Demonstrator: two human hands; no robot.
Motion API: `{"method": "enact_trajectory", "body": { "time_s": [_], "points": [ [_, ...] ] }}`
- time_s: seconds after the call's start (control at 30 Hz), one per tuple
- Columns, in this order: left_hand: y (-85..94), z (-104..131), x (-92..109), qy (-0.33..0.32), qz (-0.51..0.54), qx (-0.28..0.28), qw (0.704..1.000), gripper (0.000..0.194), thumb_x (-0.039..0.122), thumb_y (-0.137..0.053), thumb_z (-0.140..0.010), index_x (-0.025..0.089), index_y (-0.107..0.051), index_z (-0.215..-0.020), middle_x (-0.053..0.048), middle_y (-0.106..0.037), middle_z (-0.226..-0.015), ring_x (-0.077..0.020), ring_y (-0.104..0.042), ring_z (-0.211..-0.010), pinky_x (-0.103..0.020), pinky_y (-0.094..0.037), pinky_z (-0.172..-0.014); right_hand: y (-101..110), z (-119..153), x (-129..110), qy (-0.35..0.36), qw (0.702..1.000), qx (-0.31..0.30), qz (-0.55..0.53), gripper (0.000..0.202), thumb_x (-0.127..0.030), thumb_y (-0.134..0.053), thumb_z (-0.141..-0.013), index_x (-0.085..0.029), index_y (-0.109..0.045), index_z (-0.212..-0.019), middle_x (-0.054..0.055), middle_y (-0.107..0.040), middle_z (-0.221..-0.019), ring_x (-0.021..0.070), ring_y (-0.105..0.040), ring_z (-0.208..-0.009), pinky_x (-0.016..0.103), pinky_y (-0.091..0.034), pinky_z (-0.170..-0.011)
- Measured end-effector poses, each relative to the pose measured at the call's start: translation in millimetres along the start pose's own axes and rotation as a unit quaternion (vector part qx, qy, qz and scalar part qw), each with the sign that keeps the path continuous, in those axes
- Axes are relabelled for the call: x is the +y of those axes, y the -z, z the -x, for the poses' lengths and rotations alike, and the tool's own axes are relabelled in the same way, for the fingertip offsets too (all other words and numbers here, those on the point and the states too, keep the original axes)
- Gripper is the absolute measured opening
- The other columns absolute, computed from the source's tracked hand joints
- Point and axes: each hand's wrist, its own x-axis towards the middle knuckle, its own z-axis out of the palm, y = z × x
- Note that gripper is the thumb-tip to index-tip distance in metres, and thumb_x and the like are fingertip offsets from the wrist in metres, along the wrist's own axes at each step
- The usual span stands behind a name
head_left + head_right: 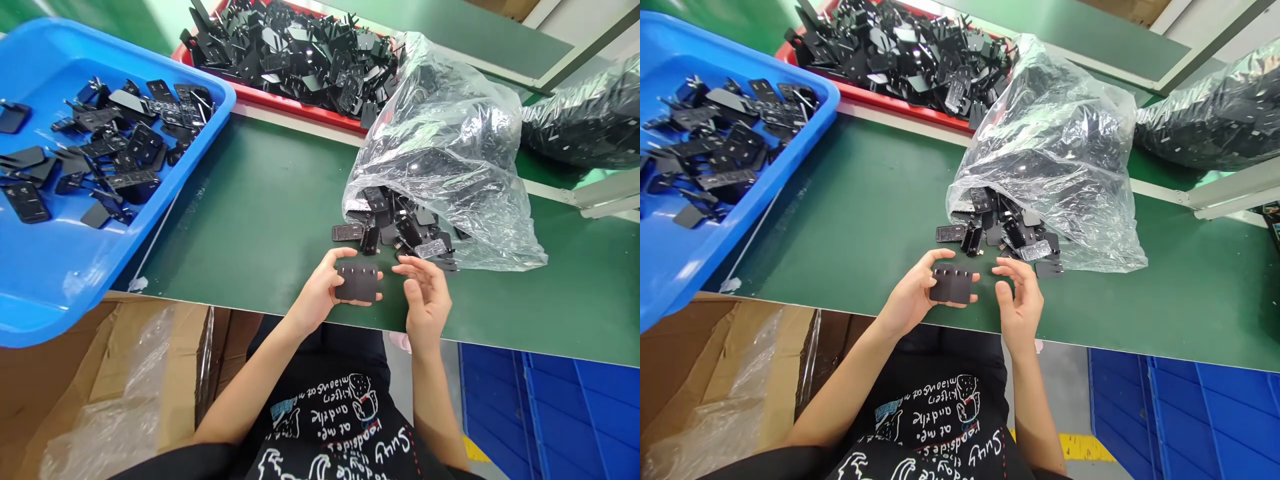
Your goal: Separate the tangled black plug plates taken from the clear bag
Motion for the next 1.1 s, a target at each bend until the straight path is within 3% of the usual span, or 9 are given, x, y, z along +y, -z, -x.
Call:
{"method": "enact_trajectory", "body": {
  "time_s": [0.2,0.33,0.43,0.5,0.63,0.77,0.9,1.0,1.1],
  "points": [
    [4.3,3,-5,-0.004,0.050,-0.013,0.999,0.038,0.035,-0.050,-0.083,0.019,-0.040,-0.117,-0.017,-0.069,-0.108,-0.0336,-0.070,-0.087,-0.044,-0.050,-0.079,0,-1,-2,-0.083,0.985,0.118,-0.091,0.014,-0.030,-0.060,-0.086,-0.018,-0.065,-0.091,0.004,-0.066,-0.089,0.0161,-0.062,-0.074,0.038,-0.050,-0.079],
    [23.6,9,24,0.008,0.167,0.000,0.986,0.037,0.033,-0.049,-0.084,0.011,-0.049,-0.113,-0.022,-0.064,-0.117,-0.0336,-0.068,-0.095,-0.041,-0.051,-0.082,1,3,-5,-0.118,0.976,0.137,-0.125,0.015,-0.028,-0.066,-0.081,-0.016,-0.067,-0.089,0.003,-0.067,-0.085,0.0158,-0.061,-0.072,0.036,-0.048,-0.079],
    [51.5,19,77,-0.169,0.215,0.088,0.958,0.040,0.028,-0.043,-0.086,0.005,-0.052,-0.117,-0.021,-0.061,-0.123,-0.0310,-0.065,-0.105,-0.038,-0.051,-0.087,1,6,0,-0.143,0.969,0.134,-0.149,0.016,-0.028,-0.069,-0.078,-0.016,-0.068,-0.089,0.003,-0.067,-0.085,0.0153,-0.061,-0.073,0.034,-0.048,-0.078],
    [70.9,30,115,-0.321,0.228,0.148,0.907,0.048,0.034,-0.038,-0.089,0.005,-0.047,-0.126,-0.021,-0.060,-0.126,-0.0323,-0.059,-0.115,-0.041,-0.050,-0.091,0,6,4,-0.151,0.967,0.138,-0.151,0.019,-0.030,-0.071,-0.075,-0.015,-0.067,-0.088,0.003,-0.067,-0.084,0.0158,-0.061,-0.071,0.034,-0.048,-0.075],
    [92.8,44,149,-0.386,0.239,0.198,0.869,0.058,0.044,-0.033,-0.091,0.003,-0.039,-0.132,-0.023,-0.055,-0.131,-0.0332,-0.052,-0.124,-0.049,-0.046,-0.096,-3,9,7,-0.160,0.968,0.142,-0.131,0.026,-0.036,-0.073,-0.071,-0.015,-0.066,-0.086,0.004,-0.067,-0.083,0.0175,-0.061,-0.068,0.034,-0.046,-0.070],
    [77.6,34,118,-0.305,0.158,0.212,0.915,0.035,0.033,-0.040,-0.090,0.013,-0.054,-0.115,-0.015,-0.061,-0.125,-0.0286,-0.059,-0.115,-0.047,-0.045,-0.097,0,10,7,-0.140,0.983,0.109,-0.056,0.025,-0.039,-0.069,-0.078,-0.016,-0.067,-0.087,0.007,-0.066,-0.089,0.0202,-0.062,-0.076,0.034,-0.045,-0.072],
    [41.3,18,66,-0.240,-0.086,0.190,0.948,0.029,0.037,-0.048,-0.089,0.016,-0.058,-0.107,-0.010,-0.069,-0.107,-0.0222,-0.065,-0.096,-0.037,-0.046,-0.091,7,-2,10,0.030,0.978,0.070,0.193,0.034,-0.046,-0.056,-0.087,-0.016,-0.066,-0.096,0.014,-0.065,-0.107,0.0295,-0.059,-0.099,0.047,-0.041,-0.092],
    [22.0,11,38,-0.187,-0.301,0.159,0.921,0.026,0.037,-0.051,-0.091,0.018,-0.060,-0.106,-0.007,-0.069,-0.101,-0.0188,-0.063,-0.092,-0.031,-0.045,-0.088,13,-16,18,0.131,0.921,0.017,0.366,0.050,-0.053,-0.047,-0.091,-0.011,-0.062,-0.114,0.020,-0.057,-0.124,0.0350,-0.051,-0.114,0.054,-0.038,-0.097],
    [17.6,6,23,-0.179,-0.433,0.160,0.869,0.025,0.035,-0.047,-0.093,0.020,-0.060,-0.107,-0.005,-0.068,-0.100,-0.0177,-0.062,-0.093,-0.029,-0.045,-0.085,15,-22,25,0.138,0.895,-0.025,0.424,0.047,-0.049,-0.044,-0.094,-0.012,-0.059,-0.118,0.019,-0.057,-0.123,0.0333,-0.046,-0.116,0.052,-0.041,-0.096]
  ]
}}
